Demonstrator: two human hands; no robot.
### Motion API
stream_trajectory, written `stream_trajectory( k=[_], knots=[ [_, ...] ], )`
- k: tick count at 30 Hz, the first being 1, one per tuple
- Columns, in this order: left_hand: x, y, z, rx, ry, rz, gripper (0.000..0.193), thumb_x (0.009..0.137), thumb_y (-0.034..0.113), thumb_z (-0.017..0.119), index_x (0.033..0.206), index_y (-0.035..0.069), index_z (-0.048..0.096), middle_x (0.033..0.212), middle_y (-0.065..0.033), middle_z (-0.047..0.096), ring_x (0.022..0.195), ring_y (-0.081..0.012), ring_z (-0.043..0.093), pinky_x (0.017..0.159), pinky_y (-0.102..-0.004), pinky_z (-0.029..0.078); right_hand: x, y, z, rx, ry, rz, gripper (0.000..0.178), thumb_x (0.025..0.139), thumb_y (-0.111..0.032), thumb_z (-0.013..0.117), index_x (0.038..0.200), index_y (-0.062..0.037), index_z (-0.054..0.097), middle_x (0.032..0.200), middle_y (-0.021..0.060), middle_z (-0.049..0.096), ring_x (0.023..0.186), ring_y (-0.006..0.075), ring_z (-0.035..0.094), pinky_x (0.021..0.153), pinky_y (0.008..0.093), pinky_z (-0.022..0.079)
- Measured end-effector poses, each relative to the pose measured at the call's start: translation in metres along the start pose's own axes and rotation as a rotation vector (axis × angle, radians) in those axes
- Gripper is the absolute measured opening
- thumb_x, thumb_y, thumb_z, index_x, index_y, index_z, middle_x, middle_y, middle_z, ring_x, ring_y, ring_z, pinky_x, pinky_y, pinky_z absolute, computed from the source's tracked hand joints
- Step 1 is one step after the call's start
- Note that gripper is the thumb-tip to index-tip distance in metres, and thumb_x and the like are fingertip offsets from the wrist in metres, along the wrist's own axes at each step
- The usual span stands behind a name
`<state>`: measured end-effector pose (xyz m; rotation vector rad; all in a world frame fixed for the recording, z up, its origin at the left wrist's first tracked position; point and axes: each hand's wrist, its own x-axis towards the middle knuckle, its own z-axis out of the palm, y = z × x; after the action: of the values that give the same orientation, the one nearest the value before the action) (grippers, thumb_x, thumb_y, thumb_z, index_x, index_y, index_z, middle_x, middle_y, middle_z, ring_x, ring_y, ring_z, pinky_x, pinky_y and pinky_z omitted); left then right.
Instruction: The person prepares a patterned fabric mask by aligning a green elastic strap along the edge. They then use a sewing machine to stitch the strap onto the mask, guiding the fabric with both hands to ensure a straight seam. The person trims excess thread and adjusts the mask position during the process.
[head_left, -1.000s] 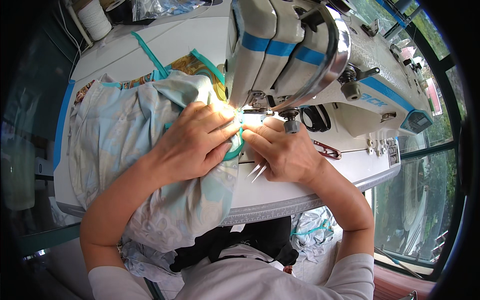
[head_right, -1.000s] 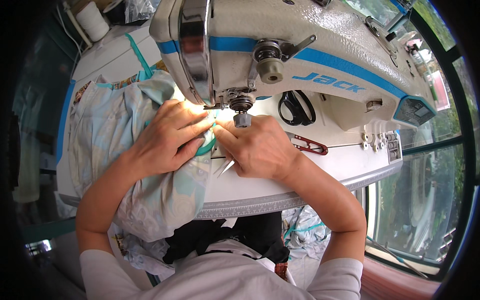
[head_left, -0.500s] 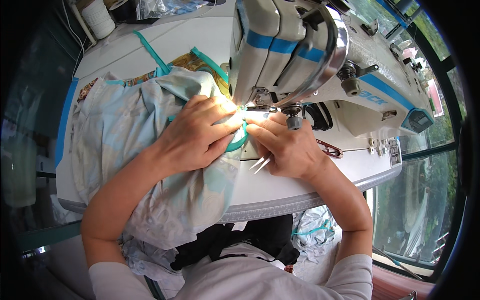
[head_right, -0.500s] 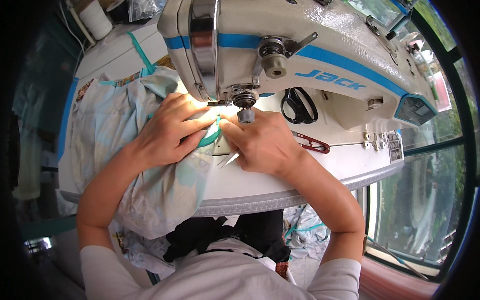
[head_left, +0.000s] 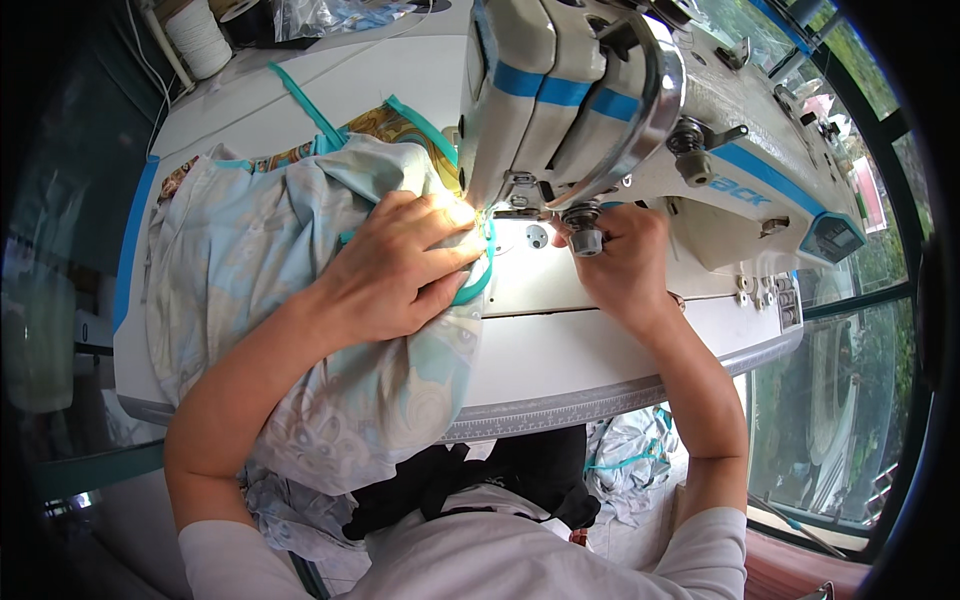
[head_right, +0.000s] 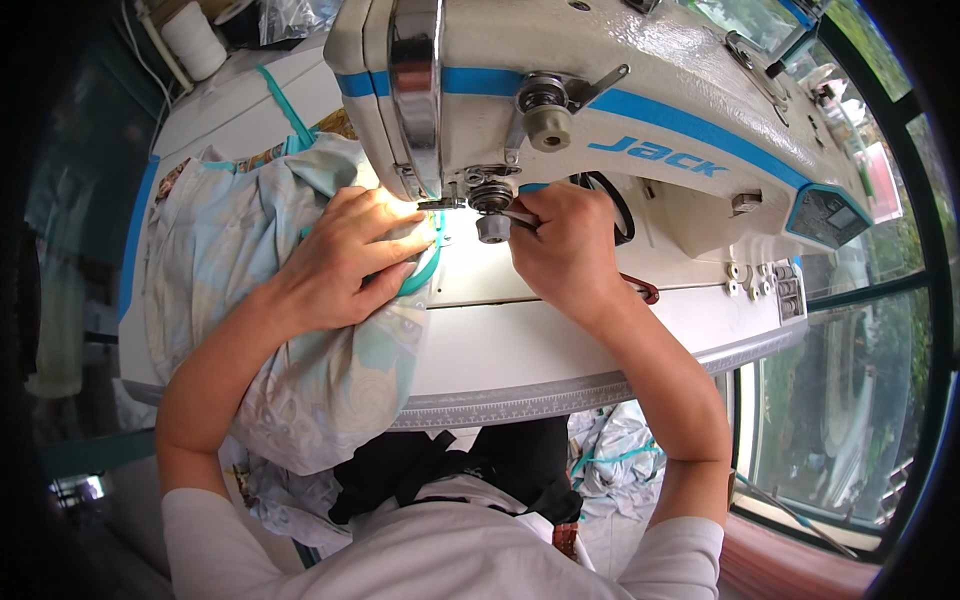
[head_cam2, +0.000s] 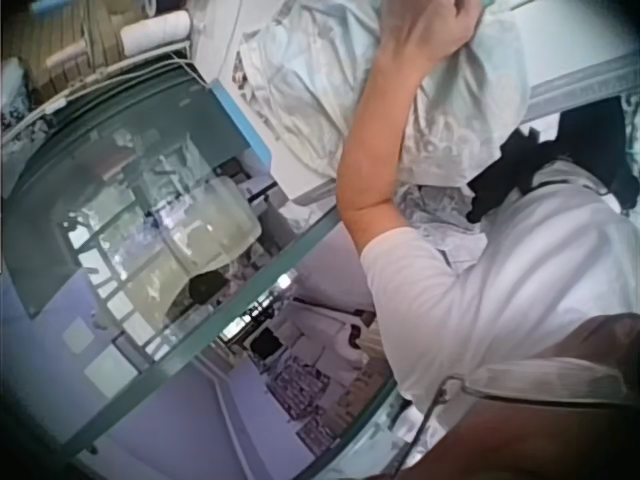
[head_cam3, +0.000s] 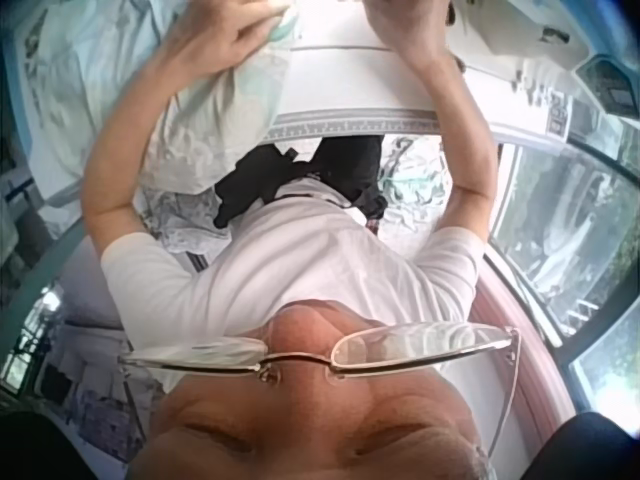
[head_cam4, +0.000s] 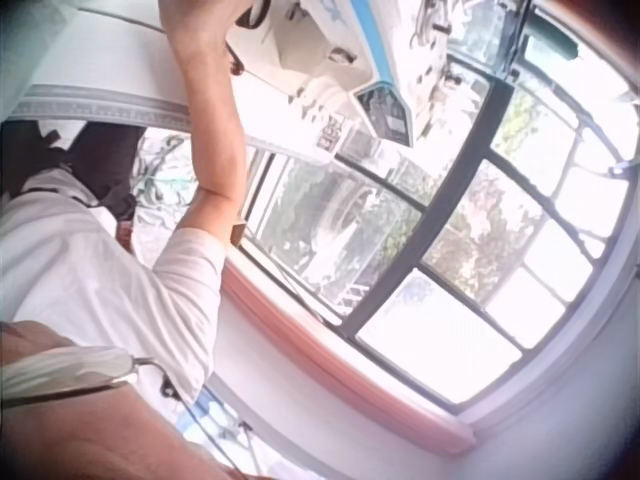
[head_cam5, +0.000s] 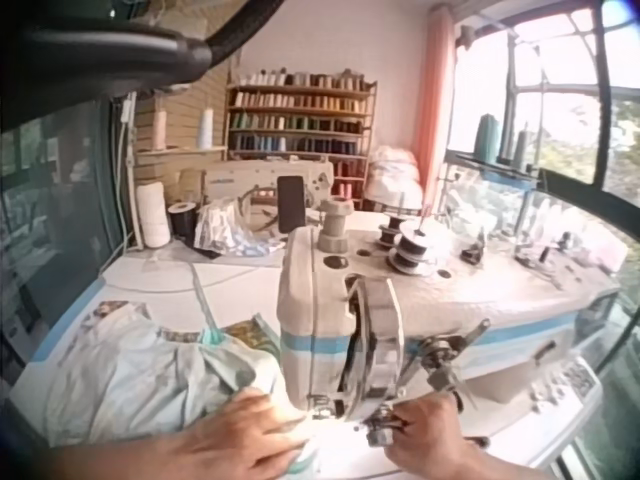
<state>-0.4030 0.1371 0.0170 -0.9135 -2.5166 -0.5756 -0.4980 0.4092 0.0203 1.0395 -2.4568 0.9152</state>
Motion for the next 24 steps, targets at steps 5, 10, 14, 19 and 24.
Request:
stream_trajectory(
  k=[5,10,14,19,24],
  knots=[
    [0.0,0.0,0.0,-0.011,-0.002,0.019,0.027,0.091,0.014,0.071,0.116,0.005,0.078,0.129,-0.0128,0.069,0.122,-0.0301,0.061,0.106,-0.0469,0.043,-0.001,-0.011,0.001,0.11,0.034,0.085,0.004,0.076,0.001,0.072,0.078,0.002,0.068,0.07,0.0178,0.063,0.062,0.0359,0.061,0.056,0.0427,0.046],
    [-0.002,0.0,0.0,0.004,-0.002,0.012,0.027,0.092,0.013,0.071,0.116,0.005,0.078,0.13,-0.0126,0.069,0.122,-0.0299,0.061,0.107,-0.0467,0.043,-0.005,-0.04,-0.023,0.064,-0.161,0.226,0.018,0.085,-0.012,0.082,0.095,-0.0006,0.072,0.073,0.0158,0.067,0.064,0.0321,0.065,0.059,0.0416,0.049],
    [-0.002,0.0,0.0,-0.051,0.082,0.014,0.026,0.089,0.006,0.073,0.115,0.003,0.076,0.122,-0.0141,0.072,0.116,-0.0332,0.064,0.106,-0.0487,0.045,-0.026,-0.033,-0.05,0.042,-0.122,0.242,0.033,0.095,-0.026,0.082,0.118,-0.0036,0.075,0.086,0.0135,0.072,0.068,0.0273,0.068,0.062,0.0383,0.052],
    [0.006,-0.005,-0.019,-0.161,0.442,-0.08,0.02,0.085,-0.009,0.061,0.099,-0.001,0.073,0.102,-0.0152,0.074,0.094,-0.0303,0.07,0.087,-0.0409,0.055,-0.055,0.023,-0.067,-0.358,0.066,0.04,0.027,0.096,-0.012,0.076,0.122,-0.0047,0.077,0.101,0.0116,0.074,0.082,0.0277,0.071,0.07,0.0379,0.055],
    [-0.007,-0.004,-0.056,-0.292,0.413,-0.284,0.02,0.079,-0.017,0.049,0.084,-0.005,0.064,0.093,-0.0129,0.072,0.088,-0.0202,0.067,0.082,-0.0301,0.052,-0.054,-0.012,-0.058,-0.453,0.161,-0.22,0.024,0.088,-0.004,0.078,0.112,-0.0039,0.078,0.106,0.0113,0.073,0.09,0.0308,0.07,0.074,0.0403,0.056]
  ],
)
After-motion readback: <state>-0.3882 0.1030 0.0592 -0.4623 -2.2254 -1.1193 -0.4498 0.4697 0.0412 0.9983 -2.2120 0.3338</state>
